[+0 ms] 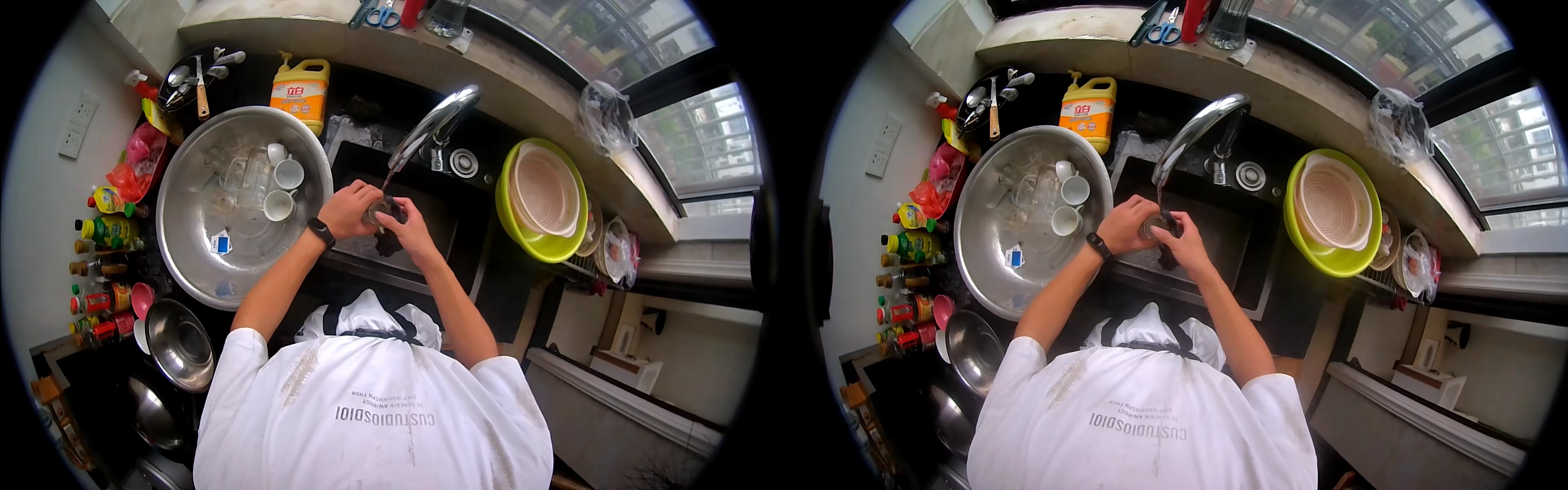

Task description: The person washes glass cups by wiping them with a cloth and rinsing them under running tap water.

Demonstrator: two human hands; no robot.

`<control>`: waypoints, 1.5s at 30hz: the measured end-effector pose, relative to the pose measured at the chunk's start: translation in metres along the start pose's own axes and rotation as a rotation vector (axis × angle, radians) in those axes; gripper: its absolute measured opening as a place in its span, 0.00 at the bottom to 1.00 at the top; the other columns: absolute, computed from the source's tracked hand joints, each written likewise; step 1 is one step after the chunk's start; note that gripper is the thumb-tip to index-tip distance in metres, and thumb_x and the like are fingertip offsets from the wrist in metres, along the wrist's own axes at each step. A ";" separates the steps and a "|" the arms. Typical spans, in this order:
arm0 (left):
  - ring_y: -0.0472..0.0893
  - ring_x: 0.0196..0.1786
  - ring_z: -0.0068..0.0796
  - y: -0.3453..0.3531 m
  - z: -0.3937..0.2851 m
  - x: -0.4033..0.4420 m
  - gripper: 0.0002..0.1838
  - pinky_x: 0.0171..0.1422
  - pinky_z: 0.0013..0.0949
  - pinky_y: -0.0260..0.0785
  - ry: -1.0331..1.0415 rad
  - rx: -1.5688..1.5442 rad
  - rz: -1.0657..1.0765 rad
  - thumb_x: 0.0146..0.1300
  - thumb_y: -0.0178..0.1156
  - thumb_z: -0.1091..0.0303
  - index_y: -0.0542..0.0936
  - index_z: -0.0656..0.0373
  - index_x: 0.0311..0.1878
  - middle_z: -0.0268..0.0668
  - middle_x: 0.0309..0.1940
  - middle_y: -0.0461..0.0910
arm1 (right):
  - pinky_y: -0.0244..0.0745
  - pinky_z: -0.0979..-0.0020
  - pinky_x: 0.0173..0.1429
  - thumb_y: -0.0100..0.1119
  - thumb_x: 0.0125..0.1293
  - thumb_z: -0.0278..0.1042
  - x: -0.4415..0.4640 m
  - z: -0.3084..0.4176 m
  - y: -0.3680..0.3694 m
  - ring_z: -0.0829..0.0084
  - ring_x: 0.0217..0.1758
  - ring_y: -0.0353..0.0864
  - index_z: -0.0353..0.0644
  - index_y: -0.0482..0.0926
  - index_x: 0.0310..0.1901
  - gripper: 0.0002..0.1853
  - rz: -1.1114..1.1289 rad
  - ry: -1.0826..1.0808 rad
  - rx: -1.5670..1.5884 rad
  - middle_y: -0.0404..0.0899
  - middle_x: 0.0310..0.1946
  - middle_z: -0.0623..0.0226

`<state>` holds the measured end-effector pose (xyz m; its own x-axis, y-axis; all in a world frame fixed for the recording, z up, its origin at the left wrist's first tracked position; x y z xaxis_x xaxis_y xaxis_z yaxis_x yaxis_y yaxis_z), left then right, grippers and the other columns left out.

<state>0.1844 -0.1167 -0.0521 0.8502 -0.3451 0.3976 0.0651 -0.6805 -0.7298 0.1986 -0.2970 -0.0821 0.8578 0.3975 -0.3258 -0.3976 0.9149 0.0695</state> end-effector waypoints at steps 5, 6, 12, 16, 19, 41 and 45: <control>0.80 0.53 0.42 -0.001 0.002 -0.001 0.28 0.56 0.42 0.78 -0.011 -0.001 -0.019 0.43 0.77 0.65 0.79 0.57 0.51 0.38 0.47 0.82 | 0.74 0.73 0.58 0.72 0.67 0.36 -0.001 0.003 -0.005 0.77 0.53 0.79 0.37 0.77 0.60 0.24 0.035 -0.018 0.009 0.81 0.51 0.66; 0.80 0.53 0.42 -0.001 0.001 0.000 0.28 0.56 0.42 0.78 -0.012 0.000 -0.020 0.43 0.77 0.65 0.79 0.57 0.51 0.38 0.47 0.82 | 0.74 0.74 0.58 0.70 0.68 0.35 0.000 0.000 -0.009 0.78 0.52 0.79 0.37 0.78 0.59 0.21 0.027 0.008 0.078 0.81 0.52 0.66; 0.79 0.54 0.45 -0.001 0.005 0.000 0.30 0.58 0.43 0.76 -0.165 -0.003 -0.103 0.47 0.78 0.61 0.78 0.59 0.53 0.40 0.47 0.81 | 0.75 0.75 0.56 0.64 0.72 0.31 -0.006 0.014 -0.027 0.77 0.52 0.81 0.32 0.84 0.56 0.15 -0.146 -0.239 0.038 0.82 0.54 0.67; 0.79 0.54 0.43 0.009 0.008 -0.001 0.31 0.57 0.42 0.76 -0.236 0.107 -0.060 0.47 0.78 0.60 0.77 0.59 0.54 0.39 0.48 0.80 | 0.80 0.63 0.52 0.61 0.69 0.28 -0.032 0.029 -0.003 0.57 0.52 0.84 0.39 0.83 0.57 0.15 -0.131 -0.517 -0.646 0.77 0.59 0.60; 0.78 0.53 0.43 0.010 0.012 -0.002 0.32 0.56 0.42 0.76 -0.209 0.202 0.000 0.48 0.77 0.59 0.77 0.59 0.55 0.38 0.47 0.79 | 0.80 0.56 0.52 0.60 0.69 0.28 -0.030 0.008 0.006 0.52 0.53 0.84 0.41 0.82 0.59 0.17 -0.147 -0.472 -0.796 0.77 0.59 0.59; 0.77 0.52 0.41 0.014 0.011 -0.004 0.34 0.52 0.43 0.77 -0.189 0.292 0.050 0.45 0.76 0.59 0.77 0.57 0.58 0.36 0.46 0.79 | 0.80 0.54 0.50 0.59 0.65 0.28 -0.023 0.010 0.004 0.52 0.48 0.83 0.52 0.75 0.71 0.30 0.058 -0.409 -0.740 0.75 0.48 0.56; 0.77 0.53 0.40 0.015 0.013 -0.006 0.34 0.52 0.42 0.76 -0.178 0.299 0.097 0.47 0.75 0.57 0.77 0.57 0.58 0.35 0.46 0.79 | 0.81 0.54 0.46 0.62 0.64 0.29 -0.020 0.018 0.004 0.53 0.42 0.85 0.53 0.75 0.70 0.31 -0.017 -0.362 -1.012 0.75 0.48 0.58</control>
Point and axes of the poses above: each hand's wrist, its own x-axis towards the middle knuckle, its own y-axis out of the palm, z = x × y, the point moved 3 cm from there along x, towards the middle knuckle
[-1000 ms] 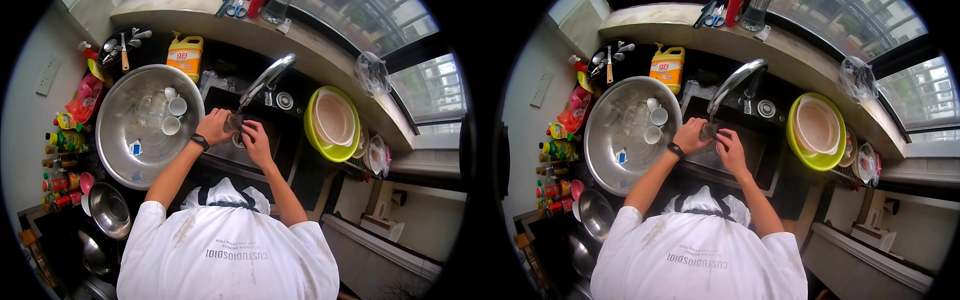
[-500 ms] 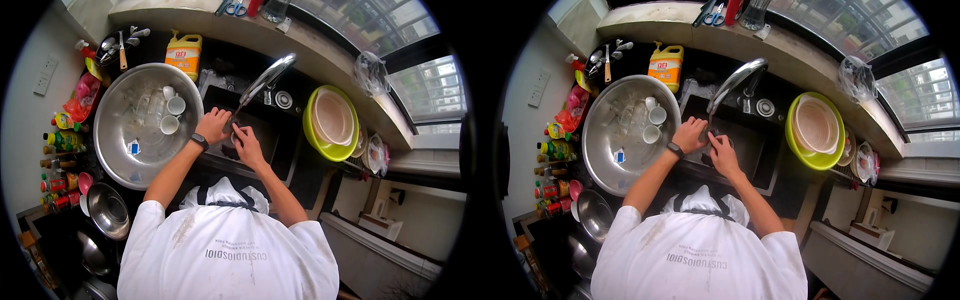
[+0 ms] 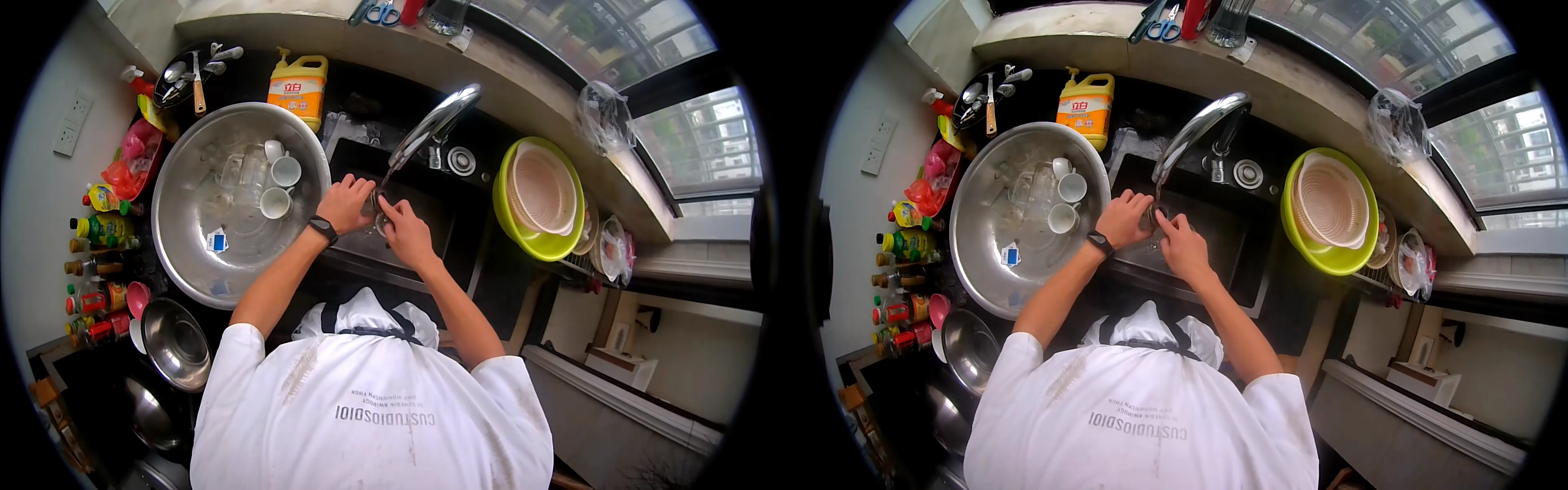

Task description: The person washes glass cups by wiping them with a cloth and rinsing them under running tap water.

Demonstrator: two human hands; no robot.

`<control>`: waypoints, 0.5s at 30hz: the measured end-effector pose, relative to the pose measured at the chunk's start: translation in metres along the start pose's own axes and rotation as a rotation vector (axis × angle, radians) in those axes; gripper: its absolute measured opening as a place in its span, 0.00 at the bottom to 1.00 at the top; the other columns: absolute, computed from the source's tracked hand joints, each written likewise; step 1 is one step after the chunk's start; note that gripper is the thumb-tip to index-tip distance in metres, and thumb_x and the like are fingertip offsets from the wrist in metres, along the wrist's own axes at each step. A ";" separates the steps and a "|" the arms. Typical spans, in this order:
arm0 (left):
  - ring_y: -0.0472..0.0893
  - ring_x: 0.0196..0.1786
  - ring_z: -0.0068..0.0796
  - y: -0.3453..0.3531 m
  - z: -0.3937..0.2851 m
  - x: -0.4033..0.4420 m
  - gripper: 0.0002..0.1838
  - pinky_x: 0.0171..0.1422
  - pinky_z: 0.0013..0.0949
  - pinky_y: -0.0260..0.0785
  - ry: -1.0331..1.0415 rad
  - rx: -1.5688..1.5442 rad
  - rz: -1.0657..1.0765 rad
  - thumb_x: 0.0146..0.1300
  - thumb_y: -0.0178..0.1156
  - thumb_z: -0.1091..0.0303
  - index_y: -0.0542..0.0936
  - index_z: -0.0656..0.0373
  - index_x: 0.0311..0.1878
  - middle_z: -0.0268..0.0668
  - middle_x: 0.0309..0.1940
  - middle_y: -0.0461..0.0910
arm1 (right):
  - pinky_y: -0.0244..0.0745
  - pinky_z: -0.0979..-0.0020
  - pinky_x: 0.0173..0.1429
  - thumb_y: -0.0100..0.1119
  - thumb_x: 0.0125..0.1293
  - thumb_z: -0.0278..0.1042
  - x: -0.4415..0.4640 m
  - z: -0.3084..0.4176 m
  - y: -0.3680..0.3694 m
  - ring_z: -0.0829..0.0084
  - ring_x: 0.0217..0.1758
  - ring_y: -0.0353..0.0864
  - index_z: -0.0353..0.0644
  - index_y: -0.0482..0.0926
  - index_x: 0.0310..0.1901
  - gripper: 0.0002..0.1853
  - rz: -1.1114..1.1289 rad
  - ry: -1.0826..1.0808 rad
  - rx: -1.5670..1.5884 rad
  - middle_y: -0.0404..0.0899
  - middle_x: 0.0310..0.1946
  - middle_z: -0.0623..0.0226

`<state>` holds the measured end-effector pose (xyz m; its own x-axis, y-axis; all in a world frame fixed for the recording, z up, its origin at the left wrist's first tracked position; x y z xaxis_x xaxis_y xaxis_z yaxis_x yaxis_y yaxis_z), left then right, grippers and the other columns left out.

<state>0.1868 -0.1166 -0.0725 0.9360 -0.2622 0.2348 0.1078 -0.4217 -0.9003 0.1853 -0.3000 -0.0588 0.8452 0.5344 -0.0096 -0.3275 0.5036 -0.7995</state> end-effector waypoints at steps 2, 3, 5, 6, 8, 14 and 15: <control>0.77 0.53 0.40 -0.002 0.001 0.001 0.34 0.52 0.42 0.76 -0.022 -0.023 -0.006 0.47 0.74 0.57 0.77 0.58 0.58 0.35 0.46 0.79 | 0.82 0.53 0.46 0.62 0.63 0.30 0.002 0.003 0.000 0.52 0.41 0.85 0.53 0.76 0.69 0.30 -0.035 -0.015 -0.047 0.76 0.48 0.59; 0.77 0.53 0.40 -0.003 0.000 0.001 0.34 0.52 0.42 0.76 -0.020 -0.021 -0.006 0.47 0.74 0.57 0.77 0.58 0.58 0.35 0.46 0.79 | 0.82 0.53 0.45 0.63 0.63 0.30 0.001 0.004 0.000 0.52 0.40 0.85 0.53 0.76 0.69 0.30 -0.064 -0.028 -0.095 0.76 0.48 0.60; 0.77 0.53 0.40 -0.006 -0.001 0.001 0.33 0.52 0.42 0.75 -0.009 -0.051 -0.028 0.47 0.74 0.58 0.77 0.57 0.58 0.35 0.46 0.79 | 0.82 0.53 0.44 0.63 0.63 0.31 -0.001 0.006 -0.001 0.52 0.40 0.85 0.53 0.76 0.68 0.29 -0.056 -0.020 -0.106 0.76 0.48 0.60; 0.77 0.53 0.40 -0.007 -0.002 0.001 0.33 0.52 0.42 0.75 -0.006 -0.048 -0.027 0.47 0.74 0.58 0.77 0.57 0.58 0.35 0.46 0.79 | 0.83 0.53 0.44 0.63 0.63 0.31 -0.002 0.007 -0.001 0.52 0.40 0.86 0.52 0.76 0.68 0.29 -0.045 -0.014 -0.120 0.76 0.48 0.60; 0.77 0.53 0.40 -0.010 -0.003 0.002 0.34 0.52 0.42 0.75 0.015 -0.076 -0.064 0.45 0.75 0.60 0.77 0.56 0.58 0.35 0.46 0.78 | 0.81 0.53 0.45 0.61 0.65 0.31 -0.007 0.008 -0.003 0.50 0.41 0.85 0.50 0.77 0.68 0.27 -0.015 0.021 -0.089 0.77 0.48 0.59; 0.78 0.58 0.39 -0.012 -0.002 0.005 0.31 0.55 0.42 0.76 -0.002 -0.132 -0.157 0.47 0.76 0.63 0.78 0.55 0.56 0.33 0.52 0.81 | 0.80 0.60 0.52 0.60 0.67 0.32 -0.017 -0.028 0.010 0.51 0.47 0.84 0.44 0.80 0.63 0.22 -0.097 0.097 0.208 0.80 0.46 0.56; 0.78 0.58 0.39 -0.013 -0.002 0.004 0.31 0.55 0.42 0.76 -0.003 -0.129 -0.158 0.47 0.76 0.63 0.78 0.55 0.56 0.33 0.52 0.81 | 0.80 0.62 0.56 0.62 0.67 0.32 -0.018 -0.039 0.015 0.51 0.49 0.84 0.42 0.82 0.60 0.20 -0.122 0.151 0.339 0.82 0.48 0.55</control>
Point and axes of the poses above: each hand's wrist, its own x-axis towards the middle knuckle, its own y-axis out of the palm, z = x × y, the point moved 3 cm from there along x, towards the middle knuckle
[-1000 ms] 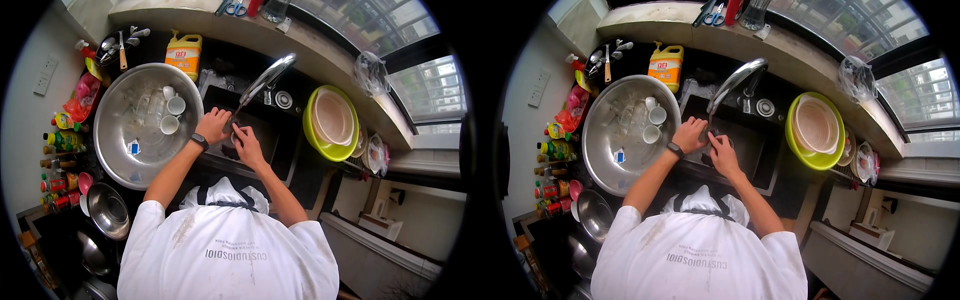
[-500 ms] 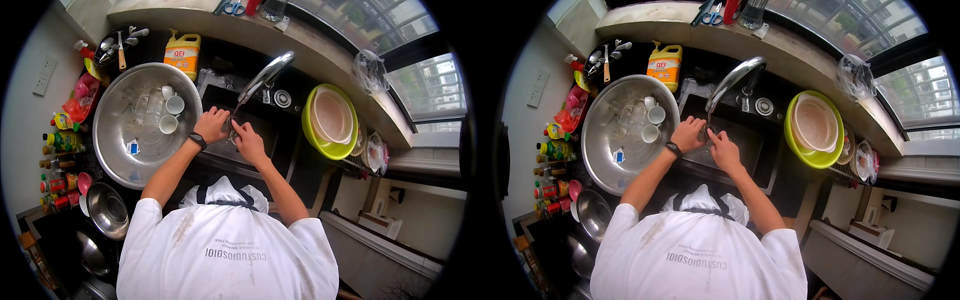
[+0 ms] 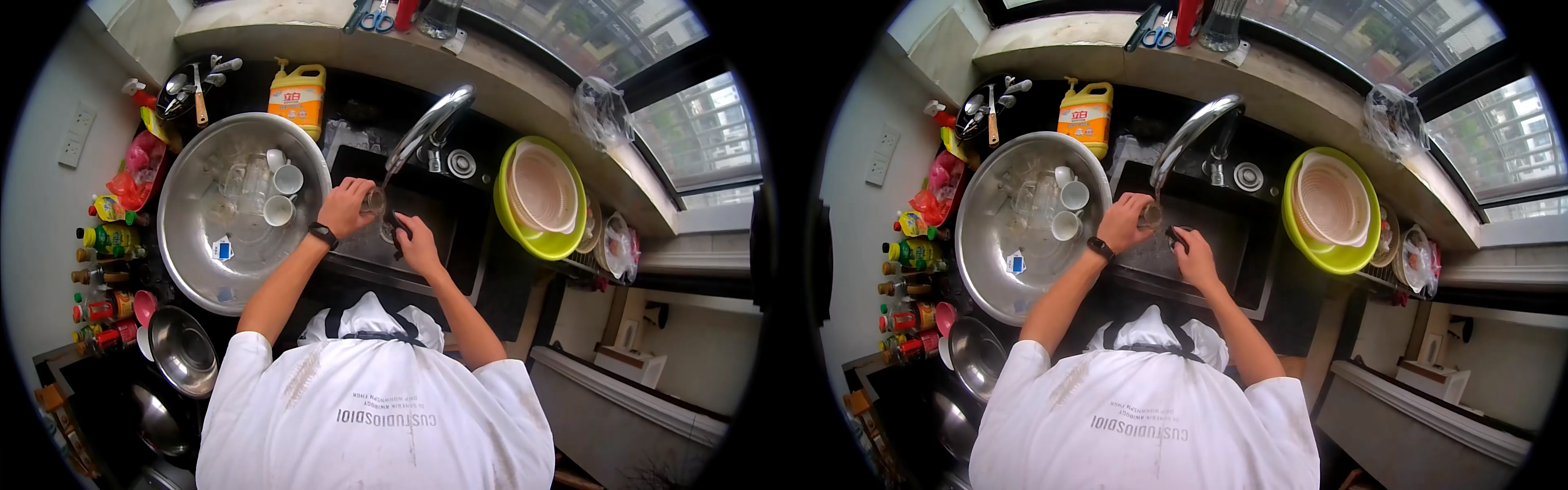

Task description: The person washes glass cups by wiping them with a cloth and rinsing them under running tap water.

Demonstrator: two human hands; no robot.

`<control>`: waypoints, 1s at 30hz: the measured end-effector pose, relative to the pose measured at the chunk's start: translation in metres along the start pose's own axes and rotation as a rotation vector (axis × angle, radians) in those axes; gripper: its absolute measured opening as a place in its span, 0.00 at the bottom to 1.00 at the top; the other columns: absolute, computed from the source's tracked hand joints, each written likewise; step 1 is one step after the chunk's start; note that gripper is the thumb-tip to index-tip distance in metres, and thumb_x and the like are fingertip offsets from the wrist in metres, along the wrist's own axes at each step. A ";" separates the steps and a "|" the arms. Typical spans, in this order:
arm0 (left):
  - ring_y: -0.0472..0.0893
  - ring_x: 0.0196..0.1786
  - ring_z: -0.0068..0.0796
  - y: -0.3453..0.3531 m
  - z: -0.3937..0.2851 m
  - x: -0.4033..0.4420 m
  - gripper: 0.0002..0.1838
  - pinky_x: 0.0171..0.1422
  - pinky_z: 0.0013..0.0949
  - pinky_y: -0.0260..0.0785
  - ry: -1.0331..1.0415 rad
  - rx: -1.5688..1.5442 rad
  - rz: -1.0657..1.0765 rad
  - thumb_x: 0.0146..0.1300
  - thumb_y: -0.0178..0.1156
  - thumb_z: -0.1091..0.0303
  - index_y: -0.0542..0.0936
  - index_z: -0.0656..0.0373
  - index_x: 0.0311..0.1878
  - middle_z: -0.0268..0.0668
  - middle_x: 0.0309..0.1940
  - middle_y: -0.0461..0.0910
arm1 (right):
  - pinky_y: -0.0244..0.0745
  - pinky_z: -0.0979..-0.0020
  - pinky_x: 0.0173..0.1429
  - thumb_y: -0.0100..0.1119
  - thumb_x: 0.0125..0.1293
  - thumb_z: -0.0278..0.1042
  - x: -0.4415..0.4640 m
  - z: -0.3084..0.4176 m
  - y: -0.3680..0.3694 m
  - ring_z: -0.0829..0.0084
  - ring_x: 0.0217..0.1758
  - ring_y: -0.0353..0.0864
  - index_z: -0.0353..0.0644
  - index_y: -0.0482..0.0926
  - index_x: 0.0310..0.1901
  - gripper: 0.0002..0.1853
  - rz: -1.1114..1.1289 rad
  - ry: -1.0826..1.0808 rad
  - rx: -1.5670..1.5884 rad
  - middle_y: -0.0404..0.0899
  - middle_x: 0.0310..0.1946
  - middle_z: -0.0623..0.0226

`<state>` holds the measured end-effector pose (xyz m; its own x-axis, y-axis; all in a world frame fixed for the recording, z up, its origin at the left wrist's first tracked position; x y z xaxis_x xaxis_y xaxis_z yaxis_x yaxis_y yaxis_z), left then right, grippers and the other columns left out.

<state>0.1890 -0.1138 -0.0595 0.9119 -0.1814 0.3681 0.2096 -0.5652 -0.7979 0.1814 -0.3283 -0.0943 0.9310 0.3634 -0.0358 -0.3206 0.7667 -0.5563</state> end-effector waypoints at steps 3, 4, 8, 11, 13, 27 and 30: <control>0.79 0.60 0.38 0.000 0.000 -0.003 0.30 0.57 0.42 0.76 -0.026 -0.070 0.036 0.49 0.76 0.61 0.78 0.54 0.56 0.33 0.54 0.82 | 0.77 0.68 0.59 0.65 0.71 0.40 0.002 -0.017 0.009 0.65 0.54 0.84 0.36 0.82 0.59 0.21 -0.001 0.196 0.308 0.85 0.50 0.58; 0.80 0.60 0.38 0.001 -0.001 -0.002 0.30 0.57 0.42 0.76 -0.009 -0.068 0.026 0.49 0.76 0.61 0.78 0.54 0.56 0.34 0.54 0.82 | 0.76 0.69 0.59 0.66 0.72 0.44 0.003 -0.019 0.012 0.69 0.55 0.84 0.34 0.81 0.60 0.23 0.013 0.309 0.479 0.85 0.50 0.59; 0.80 0.58 0.41 0.000 -0.004 -0.001 0.32 0.60 0.42 0.76 0.030 -0.090 0.034 0.46 0.78 0.63 0.78 0.56 0.56 0.37 0.52 0.82 | 0.76 0.70 0.57 0.67 0.72 0.49 0.014 0.003 0.020 0.74 0.51 0.82 0.31 0.81 0.59 0.27 0.030 0.288 0.541 0.85 0.46 0.63; 0.80 0.58 0.42 0.002 -0.002 -0.003 0.31 0.59 0.43 0.76 0.072 -0.071 0.018 0.46 0.77 0.64 0.78 0.57 0.55 0.37 0.52 0.82 | 0.75 0.73 0.53 0.67 0.71 0.53 0.027 0.014 0.032 0.76 0.46 0.80 0.32 0.81 0.56 0.28 0.073 0.308 0.543 0.84 0.42 0.66; 0.80 0.58 0.42 0.001 -0.002 -0.002 0.31 0.59 0.43 0.76 0.081 -0.073 0.012 0.45 0.77 0.65 0.78 0.57 0.55 0.37 0.52 0.82 | 0.70 0.76 0.55 0.64 0.73 0.54 0.033 0.014 0.037 0.80 0.48 0.76 0.36 0.82 0.55 0.25 0.080 0.386 0.609 0.82 0.44 0.69; 0.80 0.59 0.42 0.001 -0.005 -0.001 0.30 0.59 0.42 0.76 0.102 -0.093 0.036 0.44 0.76 0.67 0.78 0.56 0.54 0.37 0.51 0.82 | 0.73 0.76 0.51 0.69 0.71 0.50 0.032 0.005 0.030 0.80 0.44 0.79 0.33 0.83 0.53 0.24 0.088 0.333 0.588 0.84 0.41 0.69; 0.81 0.57 0.43 0.000 -0.006 -0.001 0.30 0.57 0.42 0.77 0.108 -0.106 0.037 0.45 0.78 0.66 0.79 0.56 0.54 0.38 0.51 0.81 | 0.73 0.76 0.51 0.69 0.71 0.49 0.033 0.003 0.030 0.80 0.44 0.79 0.33 0.83 0.54 0.24 0.080 0.349 0.582 0.84 0.41 0.69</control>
Point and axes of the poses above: each hand's wrist, its own x-axis towards the middle knuckle, its own y-axis out of the palm, z = x × y, the point moved 3 cm from there along x, towards the middle knuckle
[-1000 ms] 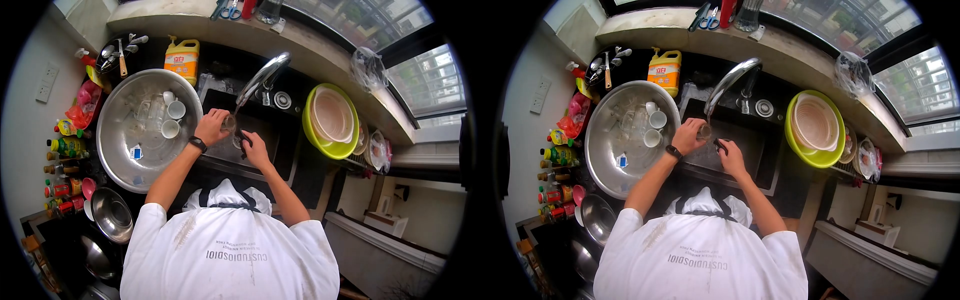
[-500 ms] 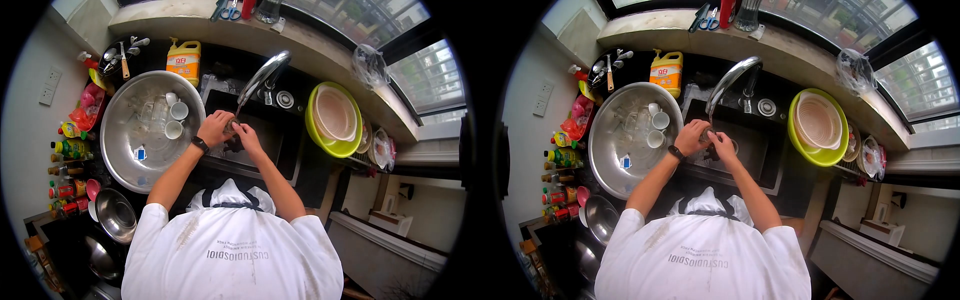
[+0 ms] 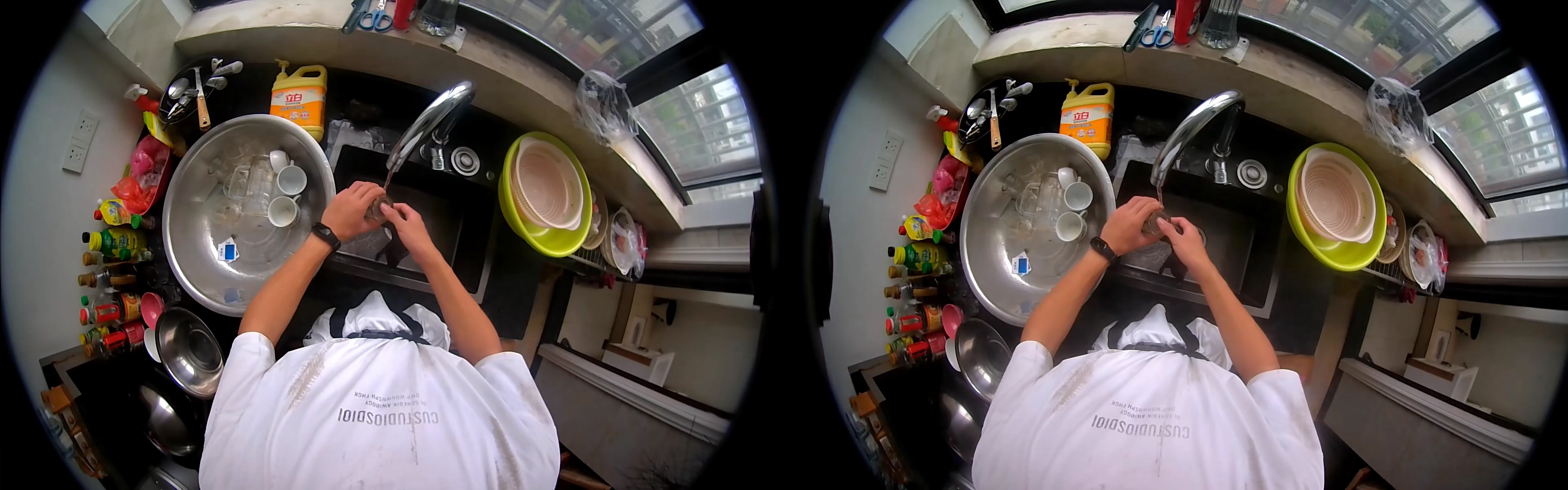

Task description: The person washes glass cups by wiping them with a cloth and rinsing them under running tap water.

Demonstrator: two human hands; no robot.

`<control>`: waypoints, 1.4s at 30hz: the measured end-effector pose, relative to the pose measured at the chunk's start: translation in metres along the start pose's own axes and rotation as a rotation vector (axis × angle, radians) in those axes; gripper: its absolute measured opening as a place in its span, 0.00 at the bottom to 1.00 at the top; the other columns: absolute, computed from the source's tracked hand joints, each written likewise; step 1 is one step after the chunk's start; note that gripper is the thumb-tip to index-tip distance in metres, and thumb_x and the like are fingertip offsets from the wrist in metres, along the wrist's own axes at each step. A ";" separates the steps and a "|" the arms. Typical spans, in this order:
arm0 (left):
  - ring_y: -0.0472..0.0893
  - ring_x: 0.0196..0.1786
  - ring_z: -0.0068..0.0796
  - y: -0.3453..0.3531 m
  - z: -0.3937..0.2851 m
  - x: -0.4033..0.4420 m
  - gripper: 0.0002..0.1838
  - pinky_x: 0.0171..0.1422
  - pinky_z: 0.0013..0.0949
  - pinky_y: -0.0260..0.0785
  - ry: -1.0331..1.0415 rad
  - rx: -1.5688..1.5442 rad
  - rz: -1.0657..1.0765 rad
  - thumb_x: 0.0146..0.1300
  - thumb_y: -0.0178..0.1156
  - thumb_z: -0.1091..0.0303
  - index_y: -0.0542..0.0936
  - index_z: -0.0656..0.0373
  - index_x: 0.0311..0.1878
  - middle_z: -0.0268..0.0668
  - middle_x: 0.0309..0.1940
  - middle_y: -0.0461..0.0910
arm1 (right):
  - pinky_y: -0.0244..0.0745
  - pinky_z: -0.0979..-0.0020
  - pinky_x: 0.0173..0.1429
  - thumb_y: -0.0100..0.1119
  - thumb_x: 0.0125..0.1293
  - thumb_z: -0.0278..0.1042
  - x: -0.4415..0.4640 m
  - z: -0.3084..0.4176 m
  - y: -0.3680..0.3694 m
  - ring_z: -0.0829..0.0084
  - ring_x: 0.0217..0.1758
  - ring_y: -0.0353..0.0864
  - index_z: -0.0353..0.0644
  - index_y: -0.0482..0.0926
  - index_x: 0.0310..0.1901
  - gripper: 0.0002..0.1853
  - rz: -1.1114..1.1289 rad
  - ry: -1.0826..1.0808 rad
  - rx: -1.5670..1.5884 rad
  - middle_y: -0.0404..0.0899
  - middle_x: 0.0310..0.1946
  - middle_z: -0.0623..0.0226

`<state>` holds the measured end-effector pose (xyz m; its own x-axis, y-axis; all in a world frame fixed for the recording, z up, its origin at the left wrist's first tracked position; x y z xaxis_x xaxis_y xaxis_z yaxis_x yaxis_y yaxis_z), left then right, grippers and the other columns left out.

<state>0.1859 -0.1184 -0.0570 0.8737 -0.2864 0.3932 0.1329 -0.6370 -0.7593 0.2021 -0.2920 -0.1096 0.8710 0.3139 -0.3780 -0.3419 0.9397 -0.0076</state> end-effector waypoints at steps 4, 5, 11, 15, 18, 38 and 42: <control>0.82 0.54 0.46 -0.009 0.001 0.000 0.32 0.55 0.41 0.78 -0.184 -0.185 -0.035 0.47 0.81 0.60 0.79 0.56 0.55 0.39 0.51 0.79 | 0.74 0.76 0.54 0.66 0.73 0.46 -0.006 0.008 -0.004 0.80 0.47 0.80 0.35 0.83 0.54 0.21 0.005 -0.048 0.177 0.85 0.43 0.69; 0.83 0.53 0.45 -0.011 0.002 0.000 0.33 0.55 0.41 0.78 -0.200 -0.214 -0.034 0.48 0.82 0.59 0.79 0.56 0.56 0.40 0.51 0.78 | 0.74 0.77 0.55 0.65 0.74 0.42 -0.001 -0.001 -0.005 0.80 0.48 0.80 0.36 0.83 0.55 0.18 -0.005 -0.071 0.256 0.84 0.45 0.70; 0.82 0.54 0.43 -0.016 0.008 0.004 0.36 0.59 0.39 0.76 -0.178 -0.241 -0.104 0.48 0.83 0.53 0.79 0.59 0.57 0.40 0.52 0.79 | 0.74 0.77 0.56 0.65 0.75 0.37 0.000 -0.024 -0.024 0.81 0.48 0.79 0.37 0.82 0.54 0.14 -0.186 -0.096 0.309 0.84 0.45 0.71; 0.81 0.55 0.38 -0.006 0.013 0.001 0.38 0.61 0.37 0.75 -0.343 -0.445 -0.059 0.50 0.83 0.50 0.76 0.59 0.59 0.41 0.50 0.80 | 0.75 0.76 0.54 0.64 0.76 0.36 -0.001 -0.036 -0.038 0.80 0.47 0.80 0.37 0.81 0.52 0.12 -0.271 -0.167 0.213 0.84 0.45 0.70; 0.82 0.53 0.31 0.000 0.015 0.002 0.38 0.56 0.35 0.77 -0.490 -0.524 -0.144 0.56 0.80 0.48 0.73 0.59 0.62 0.40 0.50 0.80 | 0.76 0.75 0.51 0.62 0.77 0.37 -0.005 -0.038 -0.047 0.81 0.45 0.82 0.37 0.80 0.53 0.12 -0.297 -0.229 0.110 0.85 0.42 0.70; 0.84 0.57 0.34 0.020 0.014 -0.011 0.20 0.62 0.46 0.81 -0.973 -1.591 0.208 0.77 0.60 0.54 0.73 0.54 0.63 0.40 0.56 0.81 | 0.74 0.76 0.54 0.63 0.76 0.35 -0.012 -0.011 -0.084 0.81 0.46 0.77 0.40 0.73 0.53 0.13 -0.379 -0.036 0.527 0.78 0.43 0.72; 0.81 0.62 0.36 0.026 0.024 -0.007 0.27 0.66 0.45 0.78 -0.814 -1.508 0.257 0.70 0.69 0.62 0.69 0.55 0.66 0.41 0.60 0.78 | 0.74 0.76 0.55 0.61 0.78 0.36 -0.018 0.031 -0.070 0.81 0.47 0.78 0.40 0.71 0.53 0.12 -0.287 -0.125 0.541 0.78 0.44 0.72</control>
<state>0.1944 -0.1154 -0.0921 0.8567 -0.3769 -0.3522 -0.1403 -0.8273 0.5440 0.2209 -0.3592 -0.0732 0.9475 0.0216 -0.3191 0.1104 0.9143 0.3897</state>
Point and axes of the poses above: each hand's wrist, its own x-axis towards the middle knuckle, its own y-axis out of the palm, z = x × y, the point moved 3 cm from there along x, towards the middle knuckle
